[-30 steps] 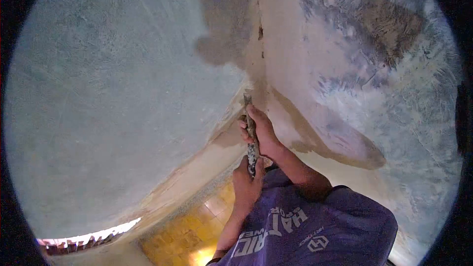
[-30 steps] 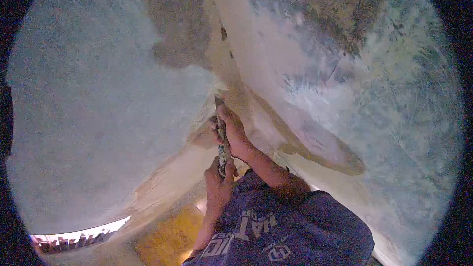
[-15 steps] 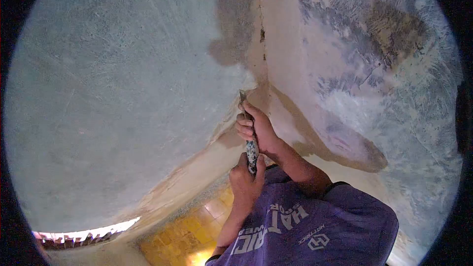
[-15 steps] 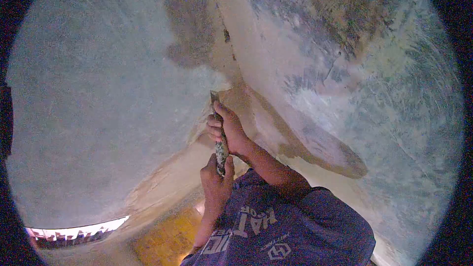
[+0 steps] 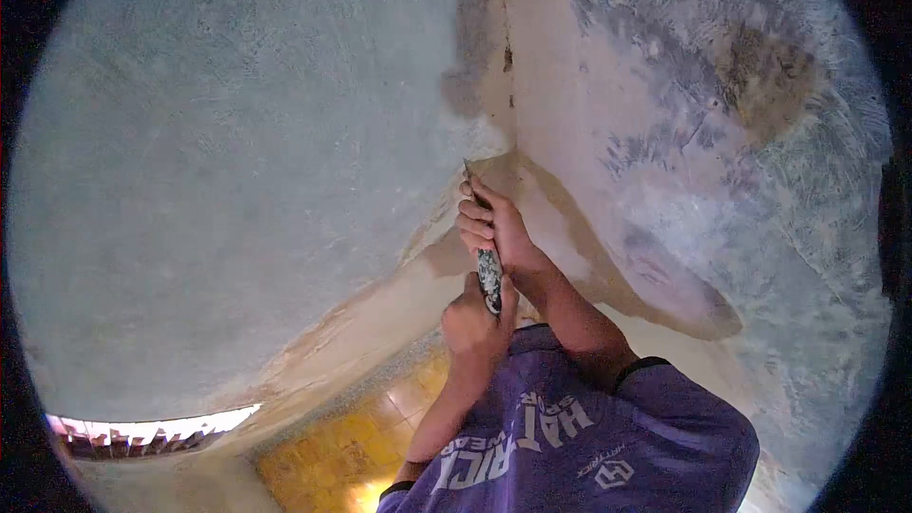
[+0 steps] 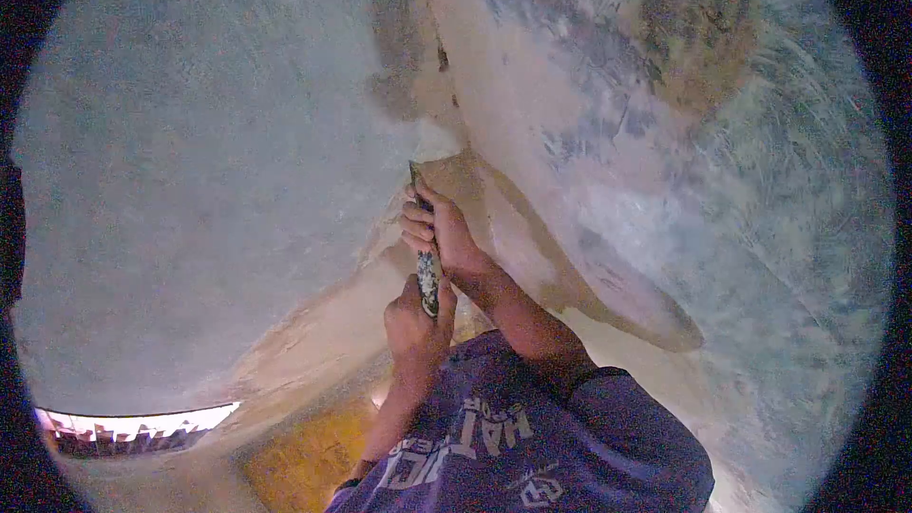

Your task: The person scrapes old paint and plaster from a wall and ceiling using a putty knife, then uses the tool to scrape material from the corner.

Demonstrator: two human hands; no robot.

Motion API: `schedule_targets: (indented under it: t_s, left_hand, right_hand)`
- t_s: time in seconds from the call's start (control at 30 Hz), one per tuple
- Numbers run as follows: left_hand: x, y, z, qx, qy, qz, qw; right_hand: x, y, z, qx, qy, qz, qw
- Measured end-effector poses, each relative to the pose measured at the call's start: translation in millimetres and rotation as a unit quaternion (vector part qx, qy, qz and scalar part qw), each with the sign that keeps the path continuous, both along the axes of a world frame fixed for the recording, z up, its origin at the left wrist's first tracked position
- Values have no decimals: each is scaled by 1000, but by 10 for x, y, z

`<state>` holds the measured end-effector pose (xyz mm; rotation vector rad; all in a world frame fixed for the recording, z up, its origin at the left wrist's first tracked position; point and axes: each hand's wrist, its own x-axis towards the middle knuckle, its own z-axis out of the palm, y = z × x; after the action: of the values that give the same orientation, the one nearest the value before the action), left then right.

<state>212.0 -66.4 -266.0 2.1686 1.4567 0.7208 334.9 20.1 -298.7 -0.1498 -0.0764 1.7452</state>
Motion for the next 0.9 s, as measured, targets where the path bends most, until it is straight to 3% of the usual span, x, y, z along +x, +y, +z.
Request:
schedule_targets:
  t_s: [0.33,0.73,0.83,0.9]
  left_hand:
    - [42,-56,-268,-82,9,44,996]
    - [51,50,-573,-43,-5,2,999]
    - [53,115,-630,-85,-8,-1,996]
    - [73,165,-634,-51,-20,-3,998]
  right_hand:
    - [31,-41,-102,-6,-125,3,992]
    - [15,-59,4,-83,-323,-73,940]
    - [-1,-72,45,-102,-351,-92,926]
    - [23,-35,53,-123,-342,-108,925]
